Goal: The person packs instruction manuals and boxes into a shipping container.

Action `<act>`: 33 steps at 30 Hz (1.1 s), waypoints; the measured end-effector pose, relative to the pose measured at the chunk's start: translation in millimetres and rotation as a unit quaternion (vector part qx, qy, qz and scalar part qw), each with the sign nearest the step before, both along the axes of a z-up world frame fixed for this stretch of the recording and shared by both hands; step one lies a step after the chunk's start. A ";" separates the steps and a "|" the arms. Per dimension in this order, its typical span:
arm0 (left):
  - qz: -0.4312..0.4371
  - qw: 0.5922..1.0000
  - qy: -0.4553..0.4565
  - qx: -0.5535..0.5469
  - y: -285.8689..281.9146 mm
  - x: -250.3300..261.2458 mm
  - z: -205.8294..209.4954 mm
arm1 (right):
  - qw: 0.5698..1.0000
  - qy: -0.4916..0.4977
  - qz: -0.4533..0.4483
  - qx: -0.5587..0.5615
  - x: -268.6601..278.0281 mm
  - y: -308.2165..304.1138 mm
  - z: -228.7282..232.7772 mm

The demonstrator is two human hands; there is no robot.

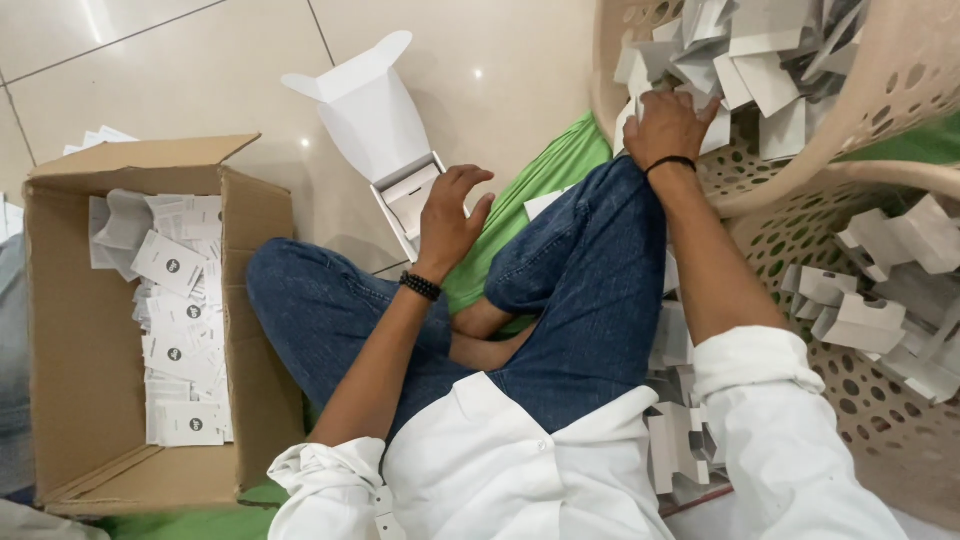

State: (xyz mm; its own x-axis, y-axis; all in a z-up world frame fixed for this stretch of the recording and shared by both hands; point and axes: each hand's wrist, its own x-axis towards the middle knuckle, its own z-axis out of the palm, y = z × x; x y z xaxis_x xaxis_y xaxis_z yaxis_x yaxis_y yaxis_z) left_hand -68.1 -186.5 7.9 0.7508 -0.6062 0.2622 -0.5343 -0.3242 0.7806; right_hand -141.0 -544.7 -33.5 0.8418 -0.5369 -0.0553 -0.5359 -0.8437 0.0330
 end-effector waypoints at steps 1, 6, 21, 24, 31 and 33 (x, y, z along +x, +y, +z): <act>0.005 1.000 0.000 0.001 6.1 3.1 -0.4 | 1.000 0.000 0.005 0.001 2.1 11.9 16.1; 0.076 0.994 0.078 -0.029 37.6 18.0 9.9 | 0.928 -0.313 0.117 0.163 22.3 80.6 69.4; 0.211 0.962 0.166 -0.056 104.4 19.5 -71.4 | 0.668 -0.242 0.021 0.704 103.6 256.1 -36.0; 0.236 0.960 0.152 0.017 108.5 25.1 -76.5 | 0.675 -0.263 0.036 0.688 109.0 264.7 -60.3; 0.222 0.963 0.154 0.022 106.0 23.4 -88.0 | 0.696 -0.229 0.048 0.679 109.5 250.4 -68.4; 0.198 0.971 0.134 0.001 104.6 21.9 -81.3 | 0.687 -0.239 0.087 0.681 109.9 243.6 -67.3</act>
